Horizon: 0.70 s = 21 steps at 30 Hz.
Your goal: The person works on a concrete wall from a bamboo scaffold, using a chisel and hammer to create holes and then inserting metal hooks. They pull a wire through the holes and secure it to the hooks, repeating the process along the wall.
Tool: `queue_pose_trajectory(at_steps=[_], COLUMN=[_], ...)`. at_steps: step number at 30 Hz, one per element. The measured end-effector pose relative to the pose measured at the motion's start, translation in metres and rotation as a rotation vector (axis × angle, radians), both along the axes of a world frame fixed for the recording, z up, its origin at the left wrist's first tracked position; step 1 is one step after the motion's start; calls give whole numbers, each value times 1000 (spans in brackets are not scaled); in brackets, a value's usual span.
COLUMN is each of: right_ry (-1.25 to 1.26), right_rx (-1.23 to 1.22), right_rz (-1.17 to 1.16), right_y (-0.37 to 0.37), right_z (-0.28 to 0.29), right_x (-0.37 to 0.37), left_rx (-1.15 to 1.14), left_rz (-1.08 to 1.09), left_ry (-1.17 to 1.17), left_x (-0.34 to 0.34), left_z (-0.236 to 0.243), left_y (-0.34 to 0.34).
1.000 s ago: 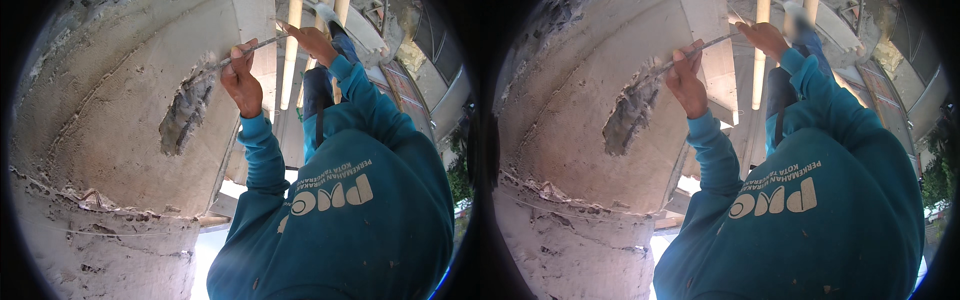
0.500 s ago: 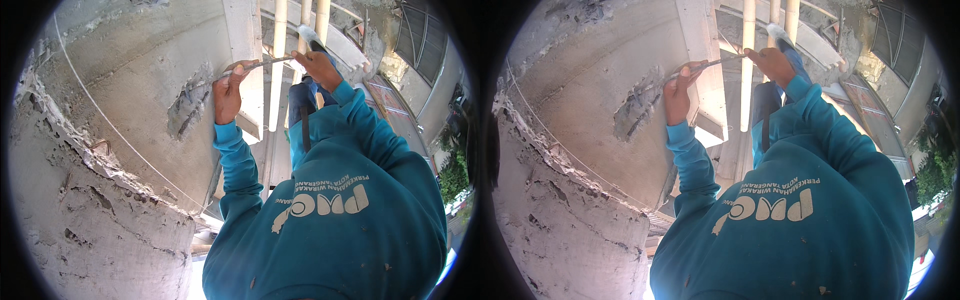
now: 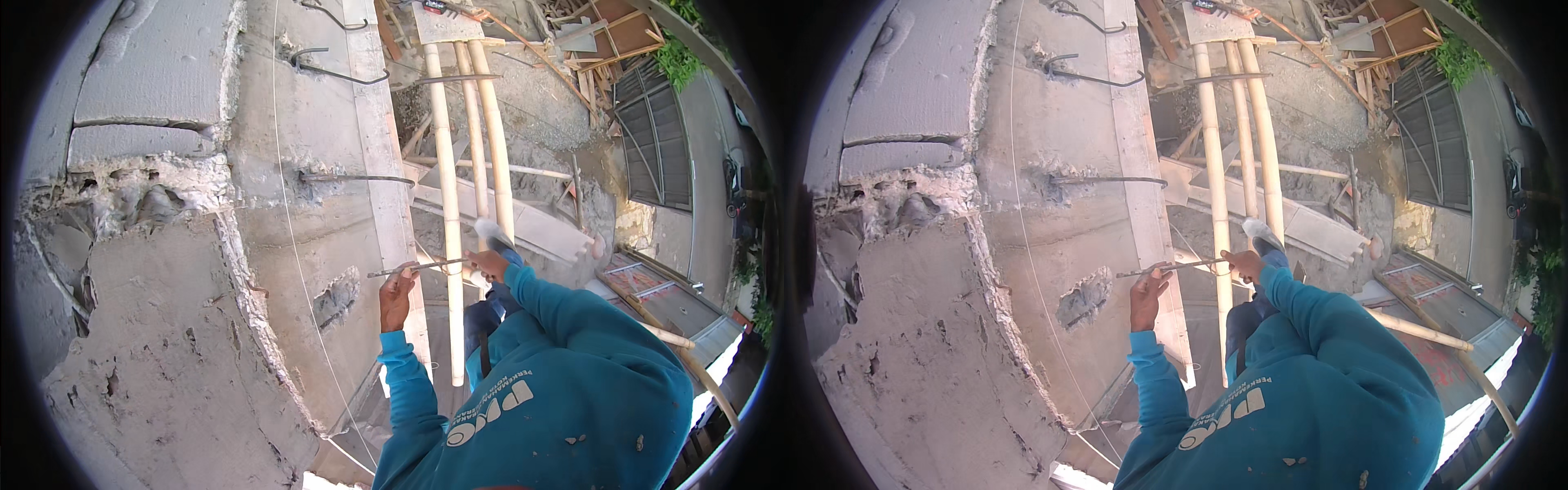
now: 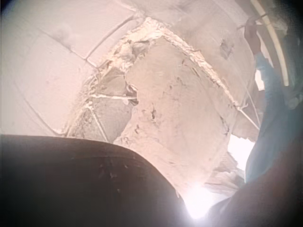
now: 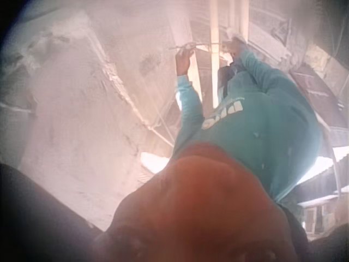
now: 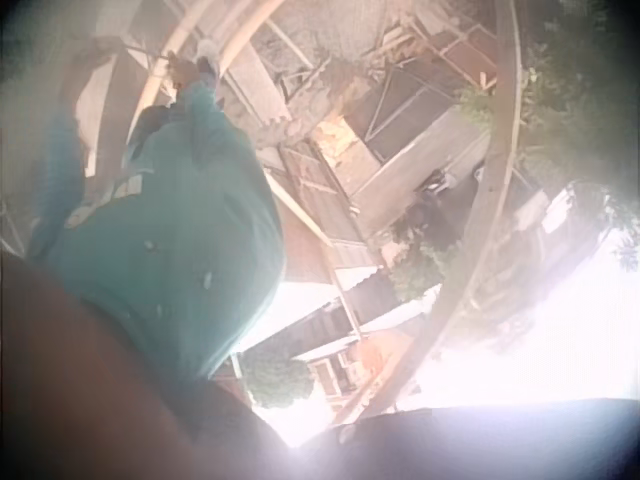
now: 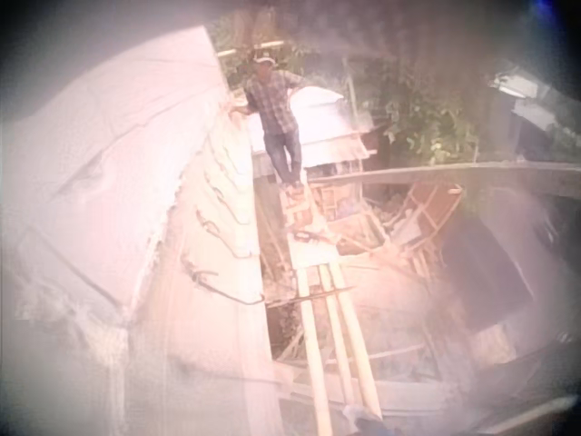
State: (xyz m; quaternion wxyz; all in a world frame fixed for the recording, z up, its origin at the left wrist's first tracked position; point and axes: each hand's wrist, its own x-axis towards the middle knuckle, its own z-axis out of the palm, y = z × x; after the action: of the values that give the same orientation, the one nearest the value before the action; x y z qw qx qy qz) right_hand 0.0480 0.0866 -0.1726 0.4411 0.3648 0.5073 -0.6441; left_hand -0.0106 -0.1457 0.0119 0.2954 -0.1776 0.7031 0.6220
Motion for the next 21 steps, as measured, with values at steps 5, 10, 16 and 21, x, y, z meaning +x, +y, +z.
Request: queue_pose_trajectory(at_steps=[5, 10, 16, 21], right_ry=[133, 244, 323, 375], right_rx=[-187, -343, -285, -223], right_rz=[-17, -200, -484, -583], right_y=[65, 104, 153, 171], right_z=[85, 138, 160, 160], right_x=[23, 36, 73, 71], left_rx=[125, 156, 111, 31], left_rz=[-62, -71, -90, 59], left_ry=[193, 321, 244, 156], left_x=[8, 10, 35, 61], left_z=[33, 46, 25, -3], left_y=[56, 76, 76, 47])
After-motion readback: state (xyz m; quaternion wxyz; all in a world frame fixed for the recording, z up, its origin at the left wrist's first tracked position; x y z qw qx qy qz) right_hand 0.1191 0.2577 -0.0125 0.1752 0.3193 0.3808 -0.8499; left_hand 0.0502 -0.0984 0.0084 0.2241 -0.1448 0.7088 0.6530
